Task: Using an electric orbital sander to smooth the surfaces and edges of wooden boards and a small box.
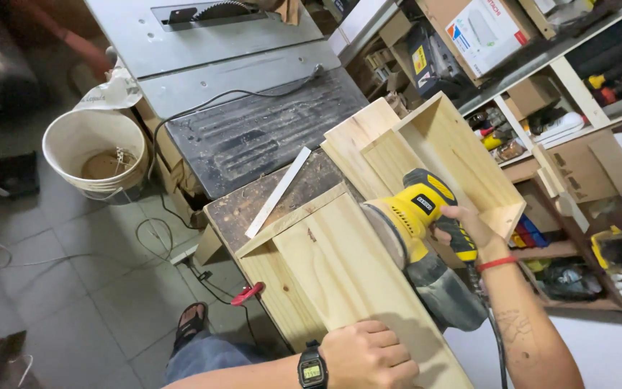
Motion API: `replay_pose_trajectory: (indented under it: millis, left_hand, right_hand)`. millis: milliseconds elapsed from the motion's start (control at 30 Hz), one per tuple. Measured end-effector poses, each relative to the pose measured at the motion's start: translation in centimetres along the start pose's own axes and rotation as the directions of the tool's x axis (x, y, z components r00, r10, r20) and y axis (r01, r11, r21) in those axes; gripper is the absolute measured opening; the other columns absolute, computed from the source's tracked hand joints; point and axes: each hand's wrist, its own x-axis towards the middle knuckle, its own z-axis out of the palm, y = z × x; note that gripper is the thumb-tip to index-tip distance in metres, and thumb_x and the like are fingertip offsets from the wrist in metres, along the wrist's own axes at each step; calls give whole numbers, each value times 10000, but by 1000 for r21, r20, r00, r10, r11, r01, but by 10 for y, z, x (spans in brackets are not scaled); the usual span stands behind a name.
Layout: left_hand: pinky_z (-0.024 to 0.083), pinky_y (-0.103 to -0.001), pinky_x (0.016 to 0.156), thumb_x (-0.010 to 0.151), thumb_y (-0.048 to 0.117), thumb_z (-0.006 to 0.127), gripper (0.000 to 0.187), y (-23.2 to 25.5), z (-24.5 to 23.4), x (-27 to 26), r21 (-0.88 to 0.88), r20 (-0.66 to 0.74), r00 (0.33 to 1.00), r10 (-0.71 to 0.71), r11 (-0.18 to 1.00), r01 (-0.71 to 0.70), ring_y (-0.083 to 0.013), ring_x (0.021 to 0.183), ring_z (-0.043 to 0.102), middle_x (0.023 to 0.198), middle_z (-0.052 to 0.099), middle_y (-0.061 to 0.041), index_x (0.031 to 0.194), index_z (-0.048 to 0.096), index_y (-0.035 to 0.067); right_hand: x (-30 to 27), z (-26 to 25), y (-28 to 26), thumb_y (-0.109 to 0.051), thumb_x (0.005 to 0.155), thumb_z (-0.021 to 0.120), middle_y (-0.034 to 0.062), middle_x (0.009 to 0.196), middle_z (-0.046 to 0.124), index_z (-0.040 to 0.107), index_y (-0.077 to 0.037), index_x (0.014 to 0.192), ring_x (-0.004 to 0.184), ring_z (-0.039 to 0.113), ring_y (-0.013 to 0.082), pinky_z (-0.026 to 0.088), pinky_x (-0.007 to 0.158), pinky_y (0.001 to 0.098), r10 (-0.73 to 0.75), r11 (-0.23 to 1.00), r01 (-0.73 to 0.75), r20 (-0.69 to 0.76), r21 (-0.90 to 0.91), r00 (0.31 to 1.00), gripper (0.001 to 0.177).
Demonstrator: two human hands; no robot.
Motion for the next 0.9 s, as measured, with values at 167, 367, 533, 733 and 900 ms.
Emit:
replay_pose_trajectory:
  millis: [167,367,533,733,900]
  left_hand:
    - [416,-315,639,1108,232,468,383,2,-4,-1,-58,26,999,-20,998,22,-207,621,476,683,462,-21,748,452,101]
    - [435,-312,669,1079,176,531,339,1,1,-5,-40,43,999,-20,999,22,-202,631,499,685,498,-4,749,485,115]
    - [411,-313,641,1075,121,552,347,0,11,-12,-59,34,999,0,998,2,-197,609,473,658,482,1,738,470,119]
    - [395,-305,622,1082,127,564,357,-1,14,-13,-42,-29,1000,1,999,-2,-188,600,459,658,455,4,738,468,125]
    - [391,-324,603,1081,361,532,467,5,-4,-2,-144,-32,997,-69,988,63,-217,569,503,606,438,-19,693,501,103]
  right_hand:
    - [0,7,-16,-399,851,627,52,493,488,555,-16,1073,418,463,141,391,446,261,-160,987,160,86,2,983,449]
    - [19,17,-62,-362,890,631,45,620,579,542,-44,1150,471,540,129,472,439,241,-208,972,222,153,-77,966,421]
    - [14,38,-78,-296,865,667,66,780,609,485,-88,1215,504,559,102,510,437,225,-263,963,269,127,-33,956,446]
    - [-2,32,-63,-315,900,618,44,607,559,512,-52,1160,421,500,95,460,395,216,-225,967,238,134,-91,965,384]
    - [-42,18,-33,-257,911,557,34,535,507,552,-42,1065,436,476,116,430,447,234,-144,989,146,63,-30,988,265]
